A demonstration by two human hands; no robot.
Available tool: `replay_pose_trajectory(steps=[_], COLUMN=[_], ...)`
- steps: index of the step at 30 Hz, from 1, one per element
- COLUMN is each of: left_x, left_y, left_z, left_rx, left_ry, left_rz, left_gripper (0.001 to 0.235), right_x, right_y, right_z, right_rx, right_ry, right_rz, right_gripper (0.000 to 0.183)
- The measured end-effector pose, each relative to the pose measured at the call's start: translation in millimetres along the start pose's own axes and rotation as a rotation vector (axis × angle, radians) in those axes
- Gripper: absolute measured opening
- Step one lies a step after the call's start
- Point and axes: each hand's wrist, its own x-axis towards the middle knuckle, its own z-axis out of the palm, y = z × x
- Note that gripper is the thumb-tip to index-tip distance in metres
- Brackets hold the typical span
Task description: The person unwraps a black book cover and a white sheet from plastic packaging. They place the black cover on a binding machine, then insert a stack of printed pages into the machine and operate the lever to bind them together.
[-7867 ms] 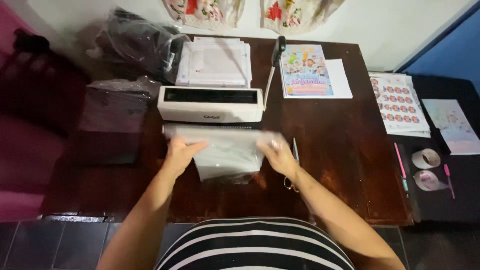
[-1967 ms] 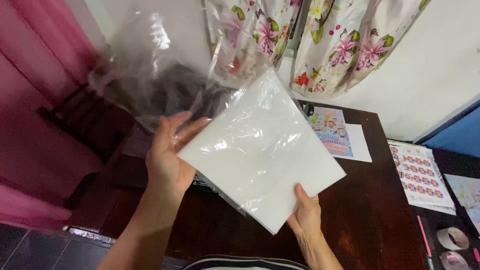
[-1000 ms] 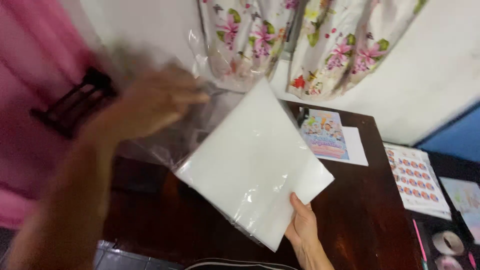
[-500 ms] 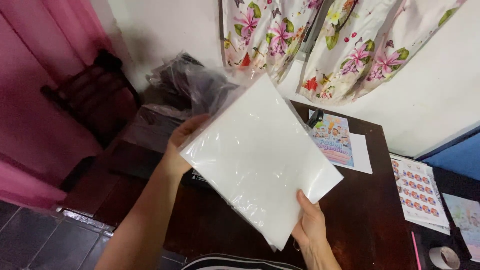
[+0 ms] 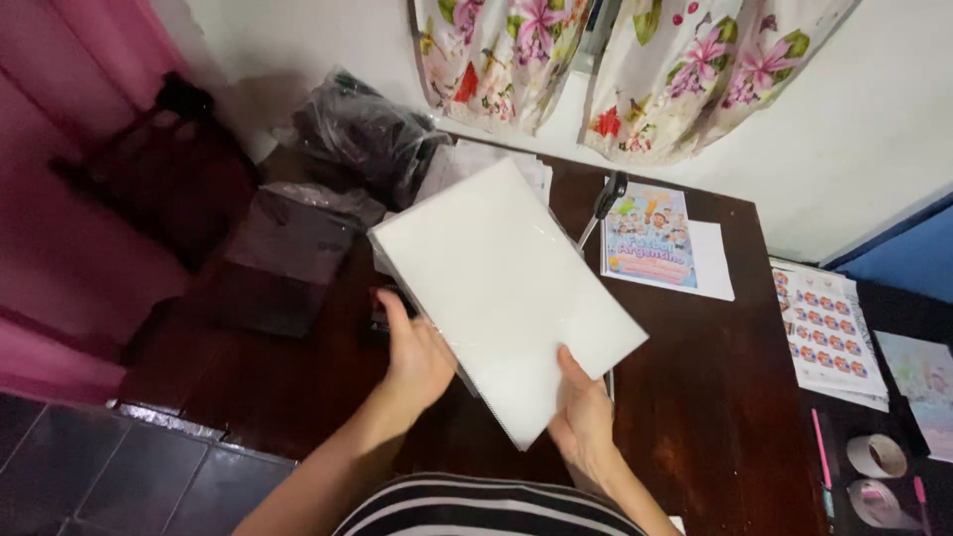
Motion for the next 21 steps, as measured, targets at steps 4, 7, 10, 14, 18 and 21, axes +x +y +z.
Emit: replay_pose_trajectory(steps=[4, 7, 10, 14, 18, 21], left_x=[-8, 9, 13, 10, -8, -25], left_y=[-15, -30, -10, 53, 103, 115], left_z=[-39, -75, -56, -85, -190, -231], left_rx=[0.821, 1.524, 0.896, 0.355, 0.661, 0.898], left_ry=[-0.088, -0.137, -0.074, 0.127, 0.203, 0.268], left_rz=[0.225, 0.456, 0.299, 0.048, 0.110, 0.193], left_gripper=[0.066, 0.045, 0.039, 0.036, 0.034, 0.033], right_x=[15, 20, 28, 36, 30, 22], right_y=[18, 30, 37, 16, -14, 39], right_z=[-16, -20, -22, -66, -140, -211], right_rx=[0.018, 0.035, 0.008, -0.170, -1.133, -1.709], right_ry=[-0.042, -0.173, -0.178, -0.337, -0.438, -0.560], right_rz=[-0.061, -0.154, -0.130, -0.175, -0.475, -0.522], right_gripper=[0.054, 0.050, 0.051, 0.064, 0.065, 0.061])
